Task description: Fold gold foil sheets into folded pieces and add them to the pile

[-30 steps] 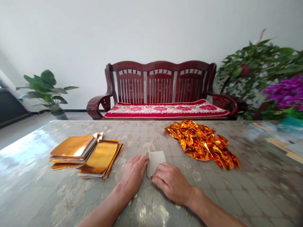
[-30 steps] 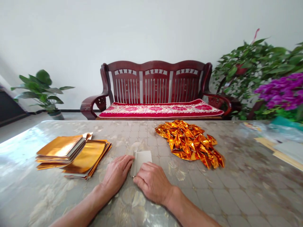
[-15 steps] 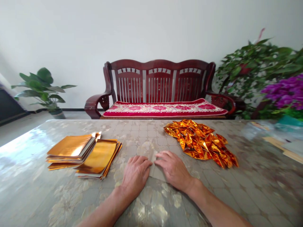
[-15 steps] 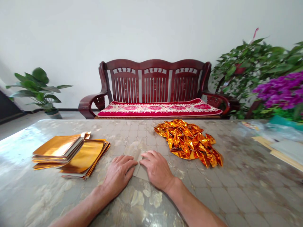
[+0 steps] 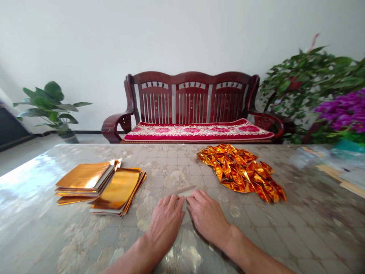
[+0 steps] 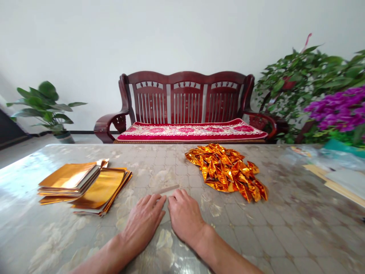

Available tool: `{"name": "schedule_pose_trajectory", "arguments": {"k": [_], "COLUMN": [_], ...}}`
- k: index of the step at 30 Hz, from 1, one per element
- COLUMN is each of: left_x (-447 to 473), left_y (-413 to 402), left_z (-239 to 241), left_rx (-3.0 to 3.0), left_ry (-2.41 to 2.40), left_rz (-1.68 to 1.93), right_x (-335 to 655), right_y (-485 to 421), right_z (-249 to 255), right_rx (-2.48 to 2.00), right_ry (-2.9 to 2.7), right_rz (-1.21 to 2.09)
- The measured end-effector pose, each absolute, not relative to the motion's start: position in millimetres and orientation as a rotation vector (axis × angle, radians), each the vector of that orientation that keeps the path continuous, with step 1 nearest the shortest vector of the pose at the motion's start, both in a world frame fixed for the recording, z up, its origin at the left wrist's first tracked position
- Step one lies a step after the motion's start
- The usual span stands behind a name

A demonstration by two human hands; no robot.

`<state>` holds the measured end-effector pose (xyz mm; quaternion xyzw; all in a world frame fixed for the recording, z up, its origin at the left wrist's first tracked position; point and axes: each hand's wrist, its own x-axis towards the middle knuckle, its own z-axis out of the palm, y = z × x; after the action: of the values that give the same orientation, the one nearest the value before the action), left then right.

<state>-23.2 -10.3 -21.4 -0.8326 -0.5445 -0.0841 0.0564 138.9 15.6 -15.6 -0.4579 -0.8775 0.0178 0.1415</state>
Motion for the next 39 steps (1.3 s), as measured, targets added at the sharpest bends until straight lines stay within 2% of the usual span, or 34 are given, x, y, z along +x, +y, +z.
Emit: {"name": "schedule_pose_trajectory", "arguments": {"k": [8, 11, 20, 30, 39], "left_x": [-30, -32, -32, -46, -50], "left_y": [-5, -5, -10, 4, 5], "left_z": [-12, -12, -10, -20, -13], "left_rx": [-2.574, -2.595, -2.609, -2.622, -2.595], "left_ry": [-1.681, -1.669, -1.663, -1.650, -1.826], "left_rz": [-0.227, -0.278, -0.423, -0.549, -0.682], "right_x": [168, 172, 161, 172, 170], "right_y": [36, 39, 33, 41, 47], "right_z": [13, 14, -7, -5, -17], "right_rx": [-1.045, -0.996, -1.111, -1.014, -1.286], "right_ry": [-2.756, -2.803, -2.693, -2.515, -2.383], "right_rz": [0.281, 0.249, -0.010, 0.300, 0.217]}}
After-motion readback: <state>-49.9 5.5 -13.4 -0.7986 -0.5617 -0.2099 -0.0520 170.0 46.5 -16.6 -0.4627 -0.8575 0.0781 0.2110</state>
